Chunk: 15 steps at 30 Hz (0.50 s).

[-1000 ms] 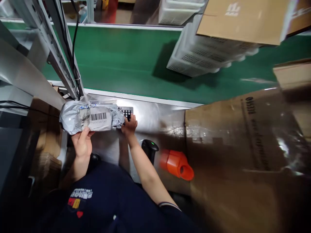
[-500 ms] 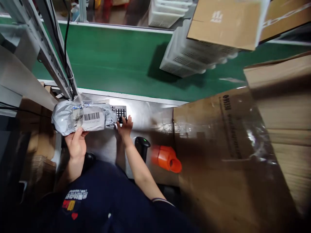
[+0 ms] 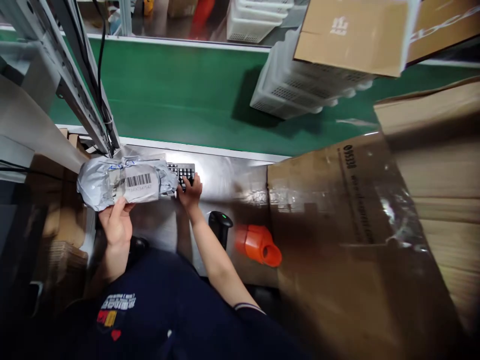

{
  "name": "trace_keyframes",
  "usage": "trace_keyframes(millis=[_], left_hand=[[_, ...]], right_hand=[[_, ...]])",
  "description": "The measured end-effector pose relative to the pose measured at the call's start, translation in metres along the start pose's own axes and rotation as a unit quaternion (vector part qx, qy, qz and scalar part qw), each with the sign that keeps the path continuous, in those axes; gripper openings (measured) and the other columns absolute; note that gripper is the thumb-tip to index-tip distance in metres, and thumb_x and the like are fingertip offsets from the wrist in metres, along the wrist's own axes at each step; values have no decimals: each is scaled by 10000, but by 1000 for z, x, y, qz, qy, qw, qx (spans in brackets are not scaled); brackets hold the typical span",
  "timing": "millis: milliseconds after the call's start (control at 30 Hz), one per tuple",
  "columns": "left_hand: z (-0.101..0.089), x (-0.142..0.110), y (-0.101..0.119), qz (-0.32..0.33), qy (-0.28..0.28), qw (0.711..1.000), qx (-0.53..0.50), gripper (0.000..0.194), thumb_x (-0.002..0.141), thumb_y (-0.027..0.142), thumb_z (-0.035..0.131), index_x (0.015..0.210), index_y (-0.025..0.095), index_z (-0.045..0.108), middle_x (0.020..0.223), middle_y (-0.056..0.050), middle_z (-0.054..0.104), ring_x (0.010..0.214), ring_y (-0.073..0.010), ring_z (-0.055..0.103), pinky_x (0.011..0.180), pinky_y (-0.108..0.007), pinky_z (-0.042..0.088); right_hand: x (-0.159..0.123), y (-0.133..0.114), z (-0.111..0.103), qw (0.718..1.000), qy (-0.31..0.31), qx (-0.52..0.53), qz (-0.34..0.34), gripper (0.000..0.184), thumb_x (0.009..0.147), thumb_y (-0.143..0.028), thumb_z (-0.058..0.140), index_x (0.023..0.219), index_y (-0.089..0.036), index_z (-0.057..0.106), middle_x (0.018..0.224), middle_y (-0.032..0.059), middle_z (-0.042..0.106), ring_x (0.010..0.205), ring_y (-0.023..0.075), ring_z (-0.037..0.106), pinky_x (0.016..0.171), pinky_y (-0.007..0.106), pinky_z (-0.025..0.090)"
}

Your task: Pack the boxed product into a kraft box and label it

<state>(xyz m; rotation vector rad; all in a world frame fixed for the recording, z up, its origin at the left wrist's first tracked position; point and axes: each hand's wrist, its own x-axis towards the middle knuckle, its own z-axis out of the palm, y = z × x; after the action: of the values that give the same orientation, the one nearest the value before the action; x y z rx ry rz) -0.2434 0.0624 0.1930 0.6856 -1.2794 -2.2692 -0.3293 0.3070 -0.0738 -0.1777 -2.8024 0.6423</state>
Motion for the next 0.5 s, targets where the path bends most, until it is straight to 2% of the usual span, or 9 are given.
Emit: trace_keyframes(millis=[100, 200, 333, 400, 500], left_hand=[[0, 0, 0, -1, -3, 1000, -6, 525, 675, 347, 981, 1167, 262, 820, 1222, -79, 826, 957, -209, 791, 733, -253, 643], [2, -1, 1, -7, -2, 1000, -18, 469, 644, 334, 995, 1080, 265, 837, 1140, -54, 842, 907, -183, 782, 726, -241, 648], [2, 1, 3, -9, -5, 1000, -25, 445, 617, 333, 1010, 1018, 242, 841, 1107, -50, 846, 866, -169, 780, 723, -227, 654], [-1, 5, 5, 5, 1, 1000, -26, 459, 635, 317, 996, 1058, 246, 834, 1164, -53, 839, 870, -164, 778, 727, -227, 654], [-7, 13, 8, 36, 24, 999, -32, 455, 660, 283, 966, 1092, 260, 823, 1169, -41, 836, 908, -161, 776, 731, -213, 643]], right_hand=[[-9, 5, 1, 999, 43, 13, -19, 428, 1030, -443, 572, 1370, -207, 682, 1642, 194, 448, 1563, 362, 346, 1252, 599, 384], [-18, 11, 2, 998, 60, 14, -11, 461, 1055, -465, 549, 1417, -192, 629, 1675, 206, 388, 1568, 338, 330, 1259, 570, 385], [-22, 10, 0, 1000, 23, -11, 6, 455, 1082, -474, 554, 1353, -128, 673, 1669, 256, 358, 1562, 380, 282, 1240, 611, 346], [-21, 3, -1, 1000, 10, -16, 1, 453, 1082, -477, 571, 1345, -126, 684, 1669, 242, 366, 1566, 390, 266, 1241, 621, 330], [-15, -17, -3, 999, -10, -7, -35, 458, 1054, -468, 629, 1413, -186, 671, 1687, 197, 383, 1590, 368, 267, 1276, 599, 311]])
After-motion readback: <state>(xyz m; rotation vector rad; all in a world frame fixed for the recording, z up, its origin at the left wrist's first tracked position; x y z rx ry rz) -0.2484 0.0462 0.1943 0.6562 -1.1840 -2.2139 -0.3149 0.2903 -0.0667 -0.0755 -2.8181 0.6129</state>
